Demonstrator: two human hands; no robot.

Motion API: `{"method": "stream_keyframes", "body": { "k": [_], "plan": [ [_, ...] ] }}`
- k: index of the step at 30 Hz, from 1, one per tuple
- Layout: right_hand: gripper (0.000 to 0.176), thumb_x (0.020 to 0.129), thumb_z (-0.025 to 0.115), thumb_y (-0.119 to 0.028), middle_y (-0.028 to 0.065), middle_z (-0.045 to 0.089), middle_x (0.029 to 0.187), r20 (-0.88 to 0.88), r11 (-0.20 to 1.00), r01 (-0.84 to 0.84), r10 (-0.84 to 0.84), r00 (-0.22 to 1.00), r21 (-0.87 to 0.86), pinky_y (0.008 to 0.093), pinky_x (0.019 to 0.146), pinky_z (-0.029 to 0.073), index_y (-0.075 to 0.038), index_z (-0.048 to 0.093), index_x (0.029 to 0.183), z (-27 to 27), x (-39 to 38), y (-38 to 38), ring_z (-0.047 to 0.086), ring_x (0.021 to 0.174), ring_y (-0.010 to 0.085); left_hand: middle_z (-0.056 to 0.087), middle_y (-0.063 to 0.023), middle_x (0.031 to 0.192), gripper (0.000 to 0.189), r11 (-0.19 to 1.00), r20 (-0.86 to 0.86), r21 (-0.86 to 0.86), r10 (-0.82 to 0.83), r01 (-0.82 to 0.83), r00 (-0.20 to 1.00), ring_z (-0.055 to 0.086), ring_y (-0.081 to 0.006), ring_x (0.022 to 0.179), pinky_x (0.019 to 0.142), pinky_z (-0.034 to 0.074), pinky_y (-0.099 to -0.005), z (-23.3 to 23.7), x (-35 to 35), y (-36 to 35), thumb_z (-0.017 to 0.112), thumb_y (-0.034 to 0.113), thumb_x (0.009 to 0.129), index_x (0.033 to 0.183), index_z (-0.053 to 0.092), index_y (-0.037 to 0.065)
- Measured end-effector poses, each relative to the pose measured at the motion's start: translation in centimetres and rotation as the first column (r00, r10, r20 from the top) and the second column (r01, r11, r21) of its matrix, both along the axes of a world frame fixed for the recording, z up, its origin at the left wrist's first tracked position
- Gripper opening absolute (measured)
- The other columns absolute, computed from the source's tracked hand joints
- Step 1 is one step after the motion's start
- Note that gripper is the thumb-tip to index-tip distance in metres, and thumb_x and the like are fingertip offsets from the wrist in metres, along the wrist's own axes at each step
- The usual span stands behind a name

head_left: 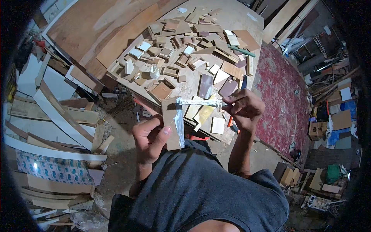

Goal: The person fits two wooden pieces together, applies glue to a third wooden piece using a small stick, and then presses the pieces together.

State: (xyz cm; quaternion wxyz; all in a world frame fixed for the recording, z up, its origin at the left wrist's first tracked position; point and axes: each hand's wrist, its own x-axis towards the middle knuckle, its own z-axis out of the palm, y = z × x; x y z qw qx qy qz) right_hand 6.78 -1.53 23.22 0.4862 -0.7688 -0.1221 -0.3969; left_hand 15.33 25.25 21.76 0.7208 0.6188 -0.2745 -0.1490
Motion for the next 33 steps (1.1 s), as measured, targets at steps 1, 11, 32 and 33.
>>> {"method": "stream_keyframes", "body": {
  "k": [1,11,32,33],
  "plan": [
    [0.02,0.06,0.077,0.012,0.0139,0.071,0.08,-0.005,0.999,-0.009,0.009,1.0,-0.042,0.0263,0.062,0.052,-0.002,0.062,0.064,0.1,0.0,0.0,0.067,0.068,0.0164,0.052,0.0019,0.067,0.022,0.998,-0.008,-0.051,-0.041,0.041,0.999,0.042,-0.0031,0.061,0.053,0.031,-0.0212,-0.1,0.0,0.1,0.063,0.012,0.088,0.075,0.058,-0.004],
    [0.02,0.065,0.076,0.011,0.0087,0.064,0.067,0.021,0.965,0.095,-0.092,0.996,-0.245,0.0282,0.058,0.054,-0.002,0.061,0.064,0.9,-0.5,0.1,0.067,0.063,0.0186,0.057,0.0016,0.071,0.02,0.994,-0.244,-0.102,-0.051,0.027,0.968,0.046,-0.003,0.066,0.059,0.036,-0.0207,-0.3,-0.3,0.5,0.061,0.012,0.089,0.078,0.062,-0.004],
    [0.022,0.068,0.081,0.007,0.0088,0.068,0.071,0.132,0.908,0.134,-0.088,0.987,-0.396,0.0276,0.051,0.052,-0.004,0.062,0.065,1.5,-1.3,0.8,0.066,0.058,0.0166,0.06,0.0,0.07,0.017,0.981,-0.465,-0.188,-0.136,0.053,0.875,0.049,-0.0025,0.06,0.053,0.037,-0.0196,-0.6,0.0,0.9,0.059,0.01,0.09,0.079,0.064,-0.003],
    [0.022,0.068,0.081,0.007,0.0088,0.068,0.071,0.132,0.908,0.134,-0.088,0.987,-0.396,0.0276,0.051,0.052,-0.004,0.062,0.065,1.4,-1.2,0.9,0.066,0.058,0.0166,0.06,0.0001,0.07,0.018,0.982,-0.463,-0.178,-0.138,0.06,0.875,0.049,-0.0025,0.06,0.053,0.037,-0.0195,-0.5,0.0,0.9,0.059,0.01,0.09,0.079,0.064,-0.003]
  ]
}}
